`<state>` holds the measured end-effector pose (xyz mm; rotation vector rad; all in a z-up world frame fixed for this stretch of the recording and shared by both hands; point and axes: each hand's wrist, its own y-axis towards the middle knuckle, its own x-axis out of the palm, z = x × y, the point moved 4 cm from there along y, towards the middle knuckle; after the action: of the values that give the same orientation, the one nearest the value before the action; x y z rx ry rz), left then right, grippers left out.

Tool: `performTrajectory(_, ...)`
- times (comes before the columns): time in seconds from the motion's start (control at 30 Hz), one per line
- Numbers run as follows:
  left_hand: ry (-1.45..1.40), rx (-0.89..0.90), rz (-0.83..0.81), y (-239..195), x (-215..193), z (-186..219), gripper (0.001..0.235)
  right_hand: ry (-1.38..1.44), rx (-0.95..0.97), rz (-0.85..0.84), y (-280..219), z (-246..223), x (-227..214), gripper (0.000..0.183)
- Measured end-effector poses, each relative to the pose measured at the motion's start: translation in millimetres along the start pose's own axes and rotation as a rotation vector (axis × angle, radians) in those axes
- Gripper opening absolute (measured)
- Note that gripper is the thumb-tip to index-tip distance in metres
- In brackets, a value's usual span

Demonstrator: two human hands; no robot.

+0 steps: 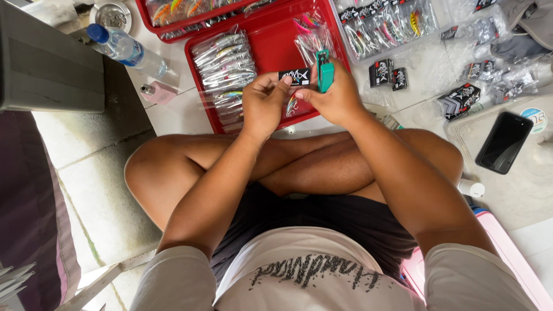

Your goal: The person sits on the floor and repeatedly picks up small plastic bags containing fishing lures and black labels. They place the lures and labels into a handheld green stapler and staple the labels to the bags. The person then places the packaged lures into a red plastic tray.

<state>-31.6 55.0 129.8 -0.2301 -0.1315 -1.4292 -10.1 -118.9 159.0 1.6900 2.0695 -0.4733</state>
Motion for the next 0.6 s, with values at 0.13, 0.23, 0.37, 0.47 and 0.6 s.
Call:
performTrajectory(0.13, -0.061, -0.033, 0.063, 0, 0, -7, 0.007, 0.042, -0.027, 0.034, 1, 11, 7, 0.037)
performTrajectory(0.23, -0.048, 0.018, 0.103, 5, 0, -12, 0.014, 0.401, -0.106, 0.023, 4, 22, 9, 0.037)
performTrajectory(0.37, -0.061, 0.014, 0.108, 5, 2, -8, 0.014, 0.431, -0.143, 0.018, 3, 24, 9, 0.037)
performTrajectory(0.47, -0.044, 0.026, 0.099, 5, 3, -10, 0.013, 0.41, -0.154, 0.027, 3, 24, 7, 0.038)
performTrajectory(0.6, -0.032, 0.047, 0.101, 4, 4, -8, 0.012, 0.382, -0.148, 0.019, 3, 19, 4, 0.038)
